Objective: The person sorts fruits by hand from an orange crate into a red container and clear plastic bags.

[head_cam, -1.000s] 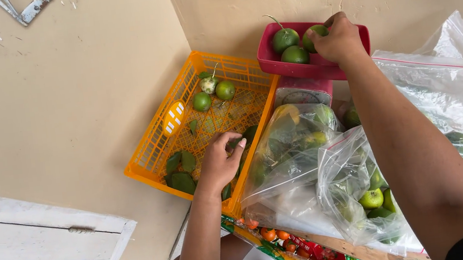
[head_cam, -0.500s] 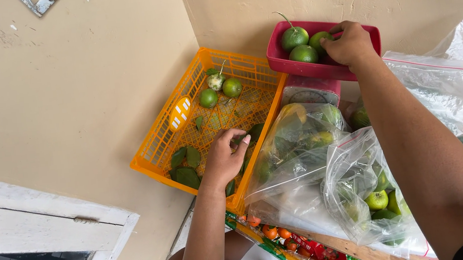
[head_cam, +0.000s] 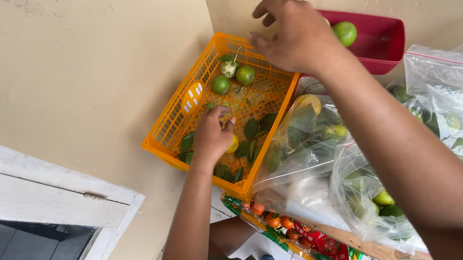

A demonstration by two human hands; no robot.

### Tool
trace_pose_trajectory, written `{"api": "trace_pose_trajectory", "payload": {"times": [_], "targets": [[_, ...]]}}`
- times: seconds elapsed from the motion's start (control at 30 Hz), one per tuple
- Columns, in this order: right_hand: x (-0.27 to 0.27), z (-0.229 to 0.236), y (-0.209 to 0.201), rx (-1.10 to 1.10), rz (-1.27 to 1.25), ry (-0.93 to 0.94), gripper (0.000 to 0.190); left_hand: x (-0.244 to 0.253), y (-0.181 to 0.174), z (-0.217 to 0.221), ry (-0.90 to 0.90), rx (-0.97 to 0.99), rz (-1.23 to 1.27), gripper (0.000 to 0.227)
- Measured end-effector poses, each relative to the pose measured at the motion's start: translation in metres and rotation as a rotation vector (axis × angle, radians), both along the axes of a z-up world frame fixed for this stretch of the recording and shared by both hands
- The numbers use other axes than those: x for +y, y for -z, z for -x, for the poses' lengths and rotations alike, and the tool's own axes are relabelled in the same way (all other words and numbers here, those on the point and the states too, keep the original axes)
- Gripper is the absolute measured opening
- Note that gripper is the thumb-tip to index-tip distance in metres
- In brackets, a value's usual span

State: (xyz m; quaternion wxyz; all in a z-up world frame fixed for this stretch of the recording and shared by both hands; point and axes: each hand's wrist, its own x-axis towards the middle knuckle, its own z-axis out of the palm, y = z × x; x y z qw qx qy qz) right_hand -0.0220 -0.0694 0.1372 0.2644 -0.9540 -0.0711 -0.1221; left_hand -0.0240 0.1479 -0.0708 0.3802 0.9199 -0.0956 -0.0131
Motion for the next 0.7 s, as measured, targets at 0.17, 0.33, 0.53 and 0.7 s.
{"api": "trace_pose_trajectory", "payload": {"times": [0.17,0.33,0.53,0.7], "targets": [[0.083,-0.022,0.060,0.170,-0.169,-0.081,0.042,0.010,-0.005,-0.008,0.186,0.245,-0.165,0.056],[0.102,-0.060,0.168,0.479,-0.107,-0.146,0.052,0.014,0.052,-0.032,0.307,0.373,-0.334,0.063],[0.088,-0.092,0.238,0.539,0.177,0.067,0.072,0.021,0.032,-0.028,0.189,0.342,-0.337,0.063],[0.082,-0.115,0.239,0.450,0.271,0.064,0.062,0.025,-0.014,-0.012,-0.036,0.279,-0.069,0.060]]}}
